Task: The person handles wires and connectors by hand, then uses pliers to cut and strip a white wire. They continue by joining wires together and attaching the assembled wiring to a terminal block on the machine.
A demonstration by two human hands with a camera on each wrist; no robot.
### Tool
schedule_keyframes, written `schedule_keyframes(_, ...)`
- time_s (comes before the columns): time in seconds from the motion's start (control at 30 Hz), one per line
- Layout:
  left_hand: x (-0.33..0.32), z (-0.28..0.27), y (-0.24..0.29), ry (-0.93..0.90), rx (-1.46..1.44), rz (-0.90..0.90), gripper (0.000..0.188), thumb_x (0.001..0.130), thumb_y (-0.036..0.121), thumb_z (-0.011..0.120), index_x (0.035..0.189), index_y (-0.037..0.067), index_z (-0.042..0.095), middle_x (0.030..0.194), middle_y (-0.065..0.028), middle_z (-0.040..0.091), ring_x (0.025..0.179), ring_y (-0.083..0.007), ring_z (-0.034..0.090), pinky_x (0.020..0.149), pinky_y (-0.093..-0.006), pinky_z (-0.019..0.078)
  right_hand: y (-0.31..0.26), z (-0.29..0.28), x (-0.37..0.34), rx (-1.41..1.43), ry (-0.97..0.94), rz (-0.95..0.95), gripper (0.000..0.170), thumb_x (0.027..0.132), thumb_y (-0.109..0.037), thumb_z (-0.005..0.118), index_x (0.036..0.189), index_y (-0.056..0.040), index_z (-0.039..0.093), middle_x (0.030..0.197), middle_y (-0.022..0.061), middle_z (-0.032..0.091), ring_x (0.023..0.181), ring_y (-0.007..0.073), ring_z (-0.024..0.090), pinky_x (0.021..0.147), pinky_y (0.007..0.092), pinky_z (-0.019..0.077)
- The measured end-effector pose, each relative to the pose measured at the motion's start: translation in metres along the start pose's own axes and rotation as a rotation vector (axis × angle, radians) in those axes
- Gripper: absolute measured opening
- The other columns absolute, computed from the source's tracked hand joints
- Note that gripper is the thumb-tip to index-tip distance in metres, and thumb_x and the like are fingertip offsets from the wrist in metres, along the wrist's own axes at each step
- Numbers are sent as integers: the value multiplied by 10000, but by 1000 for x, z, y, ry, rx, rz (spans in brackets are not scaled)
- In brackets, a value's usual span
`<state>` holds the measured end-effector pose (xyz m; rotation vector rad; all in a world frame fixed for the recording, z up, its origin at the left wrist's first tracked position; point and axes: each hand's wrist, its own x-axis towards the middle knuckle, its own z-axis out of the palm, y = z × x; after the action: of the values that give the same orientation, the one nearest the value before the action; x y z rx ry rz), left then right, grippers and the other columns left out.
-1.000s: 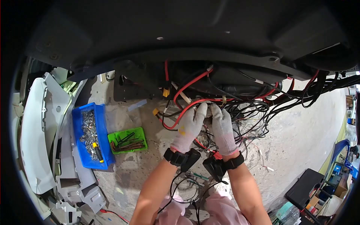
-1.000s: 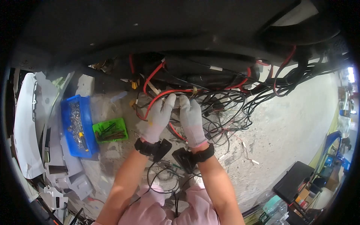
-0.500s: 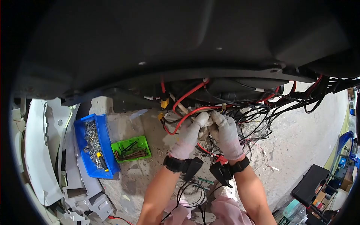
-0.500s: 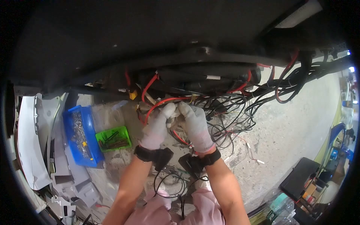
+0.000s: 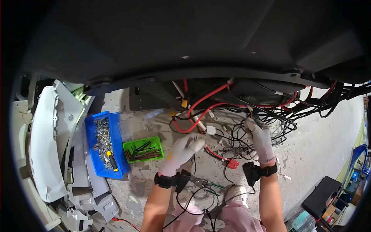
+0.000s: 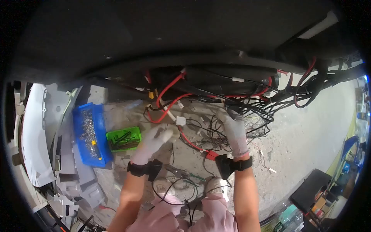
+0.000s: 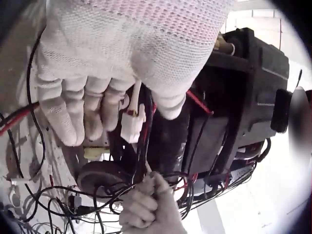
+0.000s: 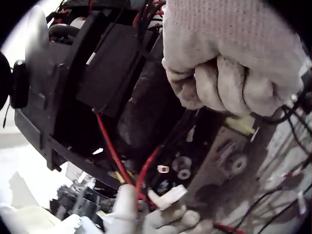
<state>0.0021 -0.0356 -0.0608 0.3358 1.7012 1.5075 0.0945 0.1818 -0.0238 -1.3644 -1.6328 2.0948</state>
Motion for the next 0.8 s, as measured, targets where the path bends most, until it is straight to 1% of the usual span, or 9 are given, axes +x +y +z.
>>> schedule_keyframes(0.07,-13,-12,20,-11,-114,-32,317,830,309,554,910,3,581,710,-28,598,617,-66,526,577,-192,403,11,-13,9,-250,58,-218,191,791,-177,584,845,6,598,672,-66,487,615,39,411,522,204,352)
schedule_keyframes(0.17,-12,-47,22,620,-262,25,229,841,208,534,932,8,596,803,-26,603,633,-67,503,603,-196,406,24,-16,13,-588,134,-257,350,770,-294,623,828,51,607,647,41,554,596,86,488,538,249,387)
schedule_keyframes(0.2,-4,-49,32,632,-269,49,229,841,208,534,932,8,596,803,-26,603,633,-67,503,603,-196,406,22,-13,10,-739,131,-152,436,758,-345,630,815,86,603,669,127,613,628,120,548,589,285,429)
schedule_keyframes(0.33,42,-59,47,658,47,344,284,808,246,559,958,8,602,852,-43,604,752,-138,533,674,-256,425,20,32,-22,-396,-299,-144,363,796,-278,616,931,58,596,716,59,612,588,120,533,570,252,430)
schedule_keyframes(0.4,69,-71,30,699,741,561,321,762,294,599,976,56,618,931,-89,603,883,-238,537,771,-351,415,43,55,-15,-252,-338,-295,313,806,-223,600,978,36,562,743,40,599,604,92,526,547,226,417)
schedule_keyframes(0.43,76,-72,35,704,736,568,321,762,294,599,976,56,618,931,-89,603,883,-238,537,771,-351,415,41,61,-14,-257,-339,-303,313,806,-223,600,978,36,562,743,40,599,604,92,526,547,226,417)
schedule_keyframes(0.53,98,-76,47,652,686,212,323,737,336,599,958,104,635,1009,-121,579,987,-315,488,844,-410,375,31,76,-11,-49,-338,-10,259,786,-154,614,963,21,542,739,25,584,642,89,533,565,217,421)
schedule_keyframes(0.73,117,-80,72,529,946,68,324,737,372,573,954,141,639,931,-126,616,946,-285,537,839,-388,405,20,100,-25,-241,78,-709,279,723,-71,659,947,22,521,790,107,606,697,192,583,617,286,451)
schedule_keyframes(0.8,131,-86,63,434,945,144,327,744,359,570,966,125,627,905,-121,631,880,-301,575,780,-390,439,12,101,-24,-354,78,-698,305,710,-84,668,951,20,513,810,129,603,721,234,588,633,302,457)
